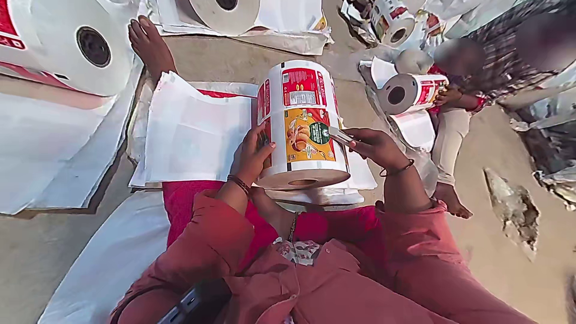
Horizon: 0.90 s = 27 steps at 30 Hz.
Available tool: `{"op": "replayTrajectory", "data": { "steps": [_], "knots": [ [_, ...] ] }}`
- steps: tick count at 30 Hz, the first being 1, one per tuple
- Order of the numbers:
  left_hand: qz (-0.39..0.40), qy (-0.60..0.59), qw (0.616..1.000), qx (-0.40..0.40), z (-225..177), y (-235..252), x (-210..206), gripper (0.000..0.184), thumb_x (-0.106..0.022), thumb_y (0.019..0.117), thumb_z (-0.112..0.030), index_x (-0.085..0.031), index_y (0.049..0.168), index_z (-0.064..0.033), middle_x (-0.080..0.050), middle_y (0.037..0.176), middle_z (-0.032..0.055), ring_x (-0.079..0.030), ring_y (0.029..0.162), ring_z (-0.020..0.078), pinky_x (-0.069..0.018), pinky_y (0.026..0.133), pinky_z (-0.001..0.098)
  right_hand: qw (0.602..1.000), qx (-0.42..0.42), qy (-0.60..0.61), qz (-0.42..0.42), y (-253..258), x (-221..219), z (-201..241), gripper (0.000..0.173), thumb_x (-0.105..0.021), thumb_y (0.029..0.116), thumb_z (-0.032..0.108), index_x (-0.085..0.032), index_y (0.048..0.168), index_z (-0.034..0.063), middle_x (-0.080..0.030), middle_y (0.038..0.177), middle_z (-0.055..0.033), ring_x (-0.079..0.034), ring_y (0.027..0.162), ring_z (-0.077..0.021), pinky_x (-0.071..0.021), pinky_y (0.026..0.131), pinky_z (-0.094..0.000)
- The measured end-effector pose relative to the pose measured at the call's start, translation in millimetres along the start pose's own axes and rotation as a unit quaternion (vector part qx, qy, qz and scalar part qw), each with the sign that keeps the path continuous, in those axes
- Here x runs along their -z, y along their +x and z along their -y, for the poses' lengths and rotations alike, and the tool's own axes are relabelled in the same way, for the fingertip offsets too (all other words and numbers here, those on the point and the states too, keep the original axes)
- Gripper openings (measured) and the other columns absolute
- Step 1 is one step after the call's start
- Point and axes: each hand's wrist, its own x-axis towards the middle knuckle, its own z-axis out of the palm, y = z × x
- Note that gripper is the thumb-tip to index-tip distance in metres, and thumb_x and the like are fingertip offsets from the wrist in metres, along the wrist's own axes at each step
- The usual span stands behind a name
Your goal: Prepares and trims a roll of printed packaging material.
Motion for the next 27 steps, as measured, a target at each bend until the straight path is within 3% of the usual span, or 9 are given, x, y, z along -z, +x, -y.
{"op": "replayTrajectory", "data": {
  "steps": [3,8,11,13,15,17,19,23,27],
  "knots": [
    [-0.03,0.051,0.998,-0.036,-9,-10,-1,0.056,-0.058,0.0983,-0.04,-0.052,0.148,-0.0139,-0.039,0.162,0.0097,-0.042,0.146,0.0207,-0.0416,0.114,0.0443,1.0,0.01,0.0,-0.001,-16,-4,-5,0.037,-0.06,0.1003,0.016,-0.066,0.137,0.0157,-0.073,0.1,-0.0021,-0.058,0.065,-0.0035,-0.0467,0.055,-0.0216],
    [-0.039,0.143,0.982,-0.119,-50,-21,-2,0.043,-0.054,0.103,-0.034,-0.062,0.139,-0.0118,-0.039,0.161,0.0136,-0.036,0.149,0.0256,-0.0387,0.118,0.0442,0.996,0.043,-0.078,-0.022,-29,0,-15,0.036,-0.061,0.1011,0.03,-0.068,0.136,0.0206,-0.074,0.106,-0.0031,-0.064,0.075,-0.0075,-0.0529,0.065,-0.0319],
    [0.028,0.223,0.947,-0.228,-84,-4,-8,0.04,-0.045,0.1069,-0.031,-0.066,0.134,-0.0107,-0.045,0.157,0.0142,-0.035,0.15,0.0306,-0.0292,0.123,0.05,0.993,0.075,-0.087,-0.023,-25,1,-23,0.036,-0.062,0.1008,0.032,-0.069,0.134,0.0216,-0.075,0.111,-0.0045,-0.069,0.086,-0.0121,-0.0571,0.075,-0.0393],
    [0.107,0.265,0.912,-0.295,-106,17,-19,0.043,-0.037,0.1091,-0.03,-0.068,0.132,-0.0115,-0.055,0.151,0.0083,-0.034,0.152,0.0324,-0.0232,0.125,0.0543,0.988,0.109,-0.108,-0.024,-20,3,-29,0.038,-0.06,0.1012,0.038,-0.069,0.135,0.0237,-0.074,0.119,-0.0052,-0.071,0.103,-0.0177,-0.0564,0.091,-0.0497],
    [0.186,0.289,0.883,-0.318,-119,38,-33,0.047,-0.032,0.1101,-0.031,-0.069,0.134,-0.0151,-0.06,0.148,0.0017,-0.033,0.152,0.0315,-0.0226,0.125,0.0555,0.984,0.137,-0.114,-0.03,-18,3,-35,0.038,-0.059,0.1016,0.039,-0.069,0.135,0.0244,-0.073,0.123,-0.0066,-0.07,0.111,-0.0221,-0.0531,0.097,-0.0557],
    [0.239,0.314,0.86,-0.322,-124,57,-45,0.049,-0.029,0.1096,-0.032,-0.071,0.131,-0.0166,-0.064,0.142,-0.0006,-0.038,0.15,0.0294,-0.0248,0.124,0.0556,0.984,0.157,-0.078,-0.029,-18,1,-38,0.036,-0.061,0.1008,0.035,-0.071,0.133,0.023,-0.074,0.12,-0.0049,-0.071,0.106,-0.0182,-0.0553,0.094,-0.0501],
    [0.257,0.355,0.837,-0.327,-126,72,-53,0.05,-0.029,0.1091,-0.035,-0.075,0.121,-0.0175,-0.068,0.135,-0.0001,-0.046,0.142,0.0287,-0.0289,0.12,0.0565,0.983,0.182,-0.006,-0.014,-17,-3,-38,0.033,-0.066,0.0982,0.033,-0.073,0.128,0.0214,-0.075,0.117,0.0014,-0.071,0.098,-0.0071,-0.0597,0.087,-0.0353],
    [0.229,0.381,0.82,-0.361,-129,90,-63,0.052,-0.031,0.1082,-0.038,-0.074,0.095,-0.0111,-0.071,0.115,0.0072,-0.056,0.119,0.0314,-0.0389,0.106,0.0533,0.984,0.162,-0.08,-0.002,-21,-4,-29,0.037,-0.062,0.0989,0.046,-0.071,0.132,0.0313,-0.074,0.122,0.0001,-0.07,0.107,-0.0185,-0.0539,0.092,-0.0562],
    [0.247,0.418,0.798,-0.356,-135,91,-72,0.051,-0.035,0.1084,-0.041,-0.074,0.095,-0.0097,-0.069,0.107,0.0096,-0.057,0.114,0.0324,-0.0407,0.104,0.0532,0.988,0.148,-0.005,-0.04,-31,18,-47,0.033,-0.065,0.099,0.034,-0.072,0.13,0.0242,-0.075,0.108,-0.0017,-0.069,0.083,-0.0115,-0.058,0.075,-0.0399]
  ]
}}
